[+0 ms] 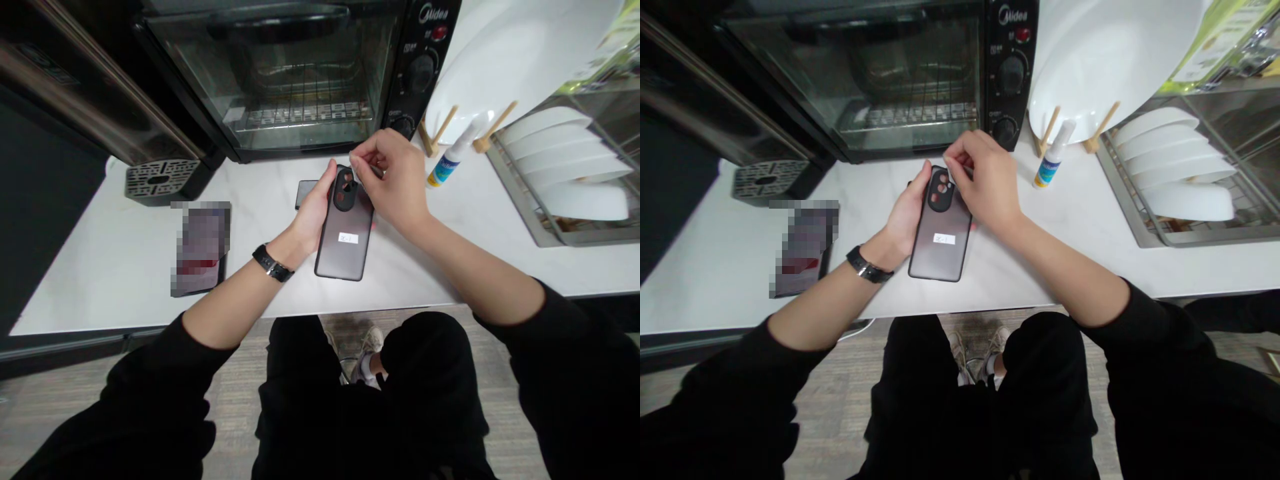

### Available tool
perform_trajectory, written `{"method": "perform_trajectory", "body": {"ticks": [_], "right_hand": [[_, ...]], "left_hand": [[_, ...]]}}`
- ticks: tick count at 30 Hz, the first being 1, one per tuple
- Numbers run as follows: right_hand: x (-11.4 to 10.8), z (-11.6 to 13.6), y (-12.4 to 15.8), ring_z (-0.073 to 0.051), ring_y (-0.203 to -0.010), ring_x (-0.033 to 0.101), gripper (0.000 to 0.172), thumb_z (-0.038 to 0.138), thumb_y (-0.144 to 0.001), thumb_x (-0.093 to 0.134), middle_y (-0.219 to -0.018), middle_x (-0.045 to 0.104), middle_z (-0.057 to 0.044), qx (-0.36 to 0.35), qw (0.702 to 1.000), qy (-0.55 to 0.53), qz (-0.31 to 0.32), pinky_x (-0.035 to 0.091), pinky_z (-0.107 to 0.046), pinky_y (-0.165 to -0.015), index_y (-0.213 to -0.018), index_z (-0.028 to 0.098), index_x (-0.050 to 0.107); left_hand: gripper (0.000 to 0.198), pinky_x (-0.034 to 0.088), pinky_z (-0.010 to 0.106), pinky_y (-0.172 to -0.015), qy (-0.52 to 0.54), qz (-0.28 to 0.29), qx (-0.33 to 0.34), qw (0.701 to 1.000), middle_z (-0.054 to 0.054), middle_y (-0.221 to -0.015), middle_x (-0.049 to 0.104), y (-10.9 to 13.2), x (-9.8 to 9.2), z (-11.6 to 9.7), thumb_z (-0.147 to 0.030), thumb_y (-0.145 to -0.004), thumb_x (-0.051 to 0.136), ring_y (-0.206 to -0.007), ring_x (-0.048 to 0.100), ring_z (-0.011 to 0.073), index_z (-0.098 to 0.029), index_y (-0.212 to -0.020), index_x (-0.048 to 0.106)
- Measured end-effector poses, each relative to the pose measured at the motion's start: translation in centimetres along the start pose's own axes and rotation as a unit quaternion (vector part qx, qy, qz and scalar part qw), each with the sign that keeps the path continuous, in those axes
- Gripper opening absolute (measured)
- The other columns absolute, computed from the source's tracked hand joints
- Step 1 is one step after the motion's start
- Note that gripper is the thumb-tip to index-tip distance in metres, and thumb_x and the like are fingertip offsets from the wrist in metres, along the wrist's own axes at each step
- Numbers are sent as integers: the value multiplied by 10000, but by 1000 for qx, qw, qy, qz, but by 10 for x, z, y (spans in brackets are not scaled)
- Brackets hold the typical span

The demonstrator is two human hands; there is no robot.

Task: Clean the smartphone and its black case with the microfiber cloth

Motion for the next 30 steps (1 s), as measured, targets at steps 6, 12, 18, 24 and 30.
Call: {"method": "perform_trajectory", "body": {"ticks": [6, 12, 18, 24, 30], "right_hand": [[7, 7, 4, -207, -796, 651, 94, 280, -984, 714, -877, 695, -34, -14, 997, -80, 11, 551, -380, -739, -894, 259, 726], [25, 41, 18, -152, -748, 623, 90, 234, -971, 725, -818, 703, -4, -88, 986, -88, 111, 510, -315, -707, -886, 230, 752], [44, 71, 39, -141, -859, 717, 114, 185, -1019, 648, -943, 760, -11, -200, 936, -140, 253, 522, -282, -775, -948, 198, 737], [31, 44, 19, -166, -818, 655, 146, 195, -1017, 615, -882, 696, -11, -129, 975, -56, 170, 503, -331, -783, -897, 212, 697], [12, 15, 5, -211, -842, 645, 118, 209, -990, 669, -891, 690, -44, -47, 997, -21, 55, 557, -374, -788, -878, 247, 671]], "left_hand": [[460, 681, 423, -919, 9, -11, 25, 1000, 54, -974, 814, -4, -9, -2, -577, -1085, 483, -1102, 795, 312, -244, -1304, 712], [507, 617, 323, -965, 33, -24, 125, 991, 51, -973, 778, 2, -2, -23, -504, -1130, 386, -1187, 760, 242, -209, -1439, 658], [638, 605, 311, -777, 45, -5, 246, 968, 51, -1083, 774, 20, -3, -60, -580, -1136, 170, -1012, 739, 200, -302, -1659, 406], [582, 627, 421, -974, 85, -40, 217, 972, 21, -1182, 804, 15, -17, -61, -614, -1117, 225, -1354, 656, 267, -449, -1640, 416], [581, 653, 424, -994, 32, -15, 162, 986, 45, -1213, 793, 9, 1, -43, -574, -1139, 251, -1285, 732, 281, -303, -1550, 560]]}}
Point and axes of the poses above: each hand's wrist, its own y-axis away from the middle knuckle, its own x-axis out of the palm, z = x × y, the point moved 9 cm from there along -y, towards the middle knuckle
